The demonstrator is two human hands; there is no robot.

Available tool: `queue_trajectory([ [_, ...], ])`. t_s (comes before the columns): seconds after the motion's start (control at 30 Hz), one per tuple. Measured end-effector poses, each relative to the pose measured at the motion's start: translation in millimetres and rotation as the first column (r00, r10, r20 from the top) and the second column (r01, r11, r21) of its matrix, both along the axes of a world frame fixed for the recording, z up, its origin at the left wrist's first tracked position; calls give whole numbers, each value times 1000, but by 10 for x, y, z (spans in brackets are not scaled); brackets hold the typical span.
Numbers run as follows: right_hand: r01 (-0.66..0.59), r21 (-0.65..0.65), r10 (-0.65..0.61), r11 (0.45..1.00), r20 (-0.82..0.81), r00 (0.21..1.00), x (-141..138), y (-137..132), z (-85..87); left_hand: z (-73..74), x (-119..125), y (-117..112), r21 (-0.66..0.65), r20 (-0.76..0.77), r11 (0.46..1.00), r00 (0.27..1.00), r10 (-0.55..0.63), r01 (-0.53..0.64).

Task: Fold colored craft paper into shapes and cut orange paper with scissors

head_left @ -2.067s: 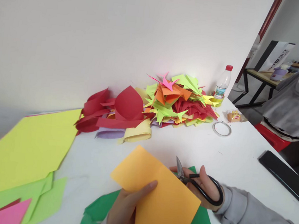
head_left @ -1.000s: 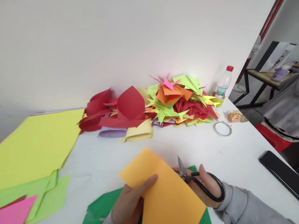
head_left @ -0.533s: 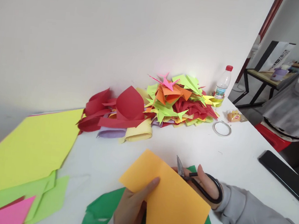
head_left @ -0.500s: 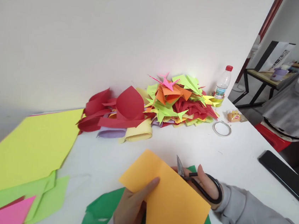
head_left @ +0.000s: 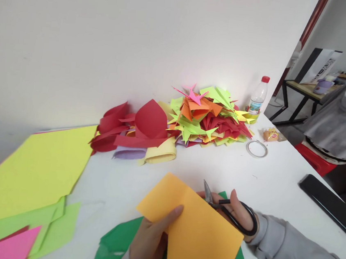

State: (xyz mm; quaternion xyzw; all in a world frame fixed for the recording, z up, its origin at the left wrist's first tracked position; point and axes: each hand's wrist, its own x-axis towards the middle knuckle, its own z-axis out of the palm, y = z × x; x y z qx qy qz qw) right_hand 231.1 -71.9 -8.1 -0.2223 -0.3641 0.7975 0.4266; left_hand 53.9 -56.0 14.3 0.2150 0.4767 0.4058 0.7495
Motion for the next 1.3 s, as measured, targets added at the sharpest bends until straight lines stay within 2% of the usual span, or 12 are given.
queue_trajectory([
  [0.17, 30, -7, -30, 1000, -44, 999, -18, -1, -69, -11, -16, 11, -1, 10, 1000, 1000, 8, -8],
  [0.4, 10, -22, -10, 1000, -13, 1000, 13, -2, 6, -51, -47, 20, -10, 42, 999, 999, -35, 35],
  [0.63, 19, -63, -26, 998, -117, 993, 28, -4, -65, -102, -84, 41, -54, -27, 995, 996, 87, -88],
  [0.9, -2, -29, 0, 1000, -73, 997, 9, -34, -7, -87, -75, 38, -41, 1, 999, 1000, 29, -29],
  [1.0, -11, -20, 9, 1000, -92, 996, 1, -47, 8, -95, -60, 26, -17, -1, 999, 1000, 28, -28],
  [1.2, -49, 4, 49, 999, -149, 988, -2, -62, -16, -51, -22, -10, 24, 3, 997, 998, -70, 70],
  [1.3, -46, 11, 47, 999, -143, 989, -4, -69, -16, -42, -12, -25, 18, -9, 998, 998, -64, 64],
])
